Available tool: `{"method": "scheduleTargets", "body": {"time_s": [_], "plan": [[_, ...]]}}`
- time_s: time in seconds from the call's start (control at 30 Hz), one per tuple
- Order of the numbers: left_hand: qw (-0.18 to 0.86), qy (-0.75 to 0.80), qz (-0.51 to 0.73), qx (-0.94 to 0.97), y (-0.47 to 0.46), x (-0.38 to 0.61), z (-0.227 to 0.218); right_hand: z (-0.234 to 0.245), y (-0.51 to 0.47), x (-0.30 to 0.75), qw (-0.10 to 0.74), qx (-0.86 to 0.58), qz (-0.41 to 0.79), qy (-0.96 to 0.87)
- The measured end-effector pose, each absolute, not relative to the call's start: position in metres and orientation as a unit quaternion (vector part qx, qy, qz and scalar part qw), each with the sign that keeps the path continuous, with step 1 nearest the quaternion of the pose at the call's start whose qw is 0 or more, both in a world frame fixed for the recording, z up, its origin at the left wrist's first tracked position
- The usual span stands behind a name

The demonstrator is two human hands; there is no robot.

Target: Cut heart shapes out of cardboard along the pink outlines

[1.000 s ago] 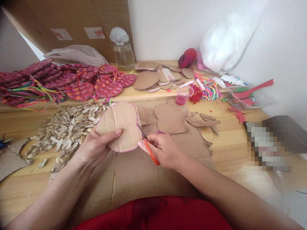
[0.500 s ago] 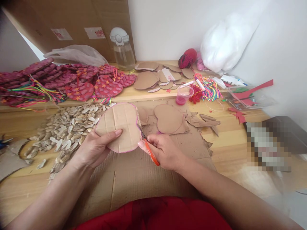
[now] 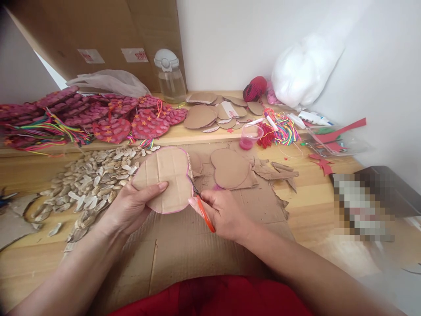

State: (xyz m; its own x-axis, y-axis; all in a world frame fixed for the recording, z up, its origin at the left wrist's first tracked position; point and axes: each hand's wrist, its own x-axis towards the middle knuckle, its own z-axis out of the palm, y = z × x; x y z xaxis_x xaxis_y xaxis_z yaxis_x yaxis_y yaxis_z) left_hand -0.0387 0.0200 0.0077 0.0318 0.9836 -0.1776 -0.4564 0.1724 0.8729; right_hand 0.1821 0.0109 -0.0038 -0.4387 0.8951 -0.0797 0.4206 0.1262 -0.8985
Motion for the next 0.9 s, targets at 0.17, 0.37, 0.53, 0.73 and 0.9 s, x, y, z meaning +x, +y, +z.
{"method": "scheduleTargets", "body": {"time_s": [0.17, 0.37, 0.53, 0.73, 0.9], "plan": [[0.641, 0.414, 0.569, 0.306, 0.0213, -0.0371, 0.0048, -0.0018, 0.0106, 0.1806, 0.247, -0.473, 0.442, -0.721], [0.634, 0.416, 0.580, 0.298, 0.0192, -0.0352, 0.0029, -0.0009, 0.0086, 0.1795, 0.234, -0.493, 0.421, -0.725], [0.619, 0.417, 0.592, 0.306, 0.0186, -0.0348, 0.0053, 0.0004, 0.0101, 0.1784, 0.245, -0.495, 0.428, -0.715], [0.595, 0.421, 0.599, 0.332, 0.0185, -0.0343, 0.0087, 0.0014, 0.0114, 0.1787, 0.254, -0.485, 0.453, -0.703], [0.572, 0.438, 0.596, 0.355, 0.0179, -0.0329, 0.0120, 0.0009, 0.0101, 0.1781, 0.259, -0.477, 0.420, -0.727]]}}
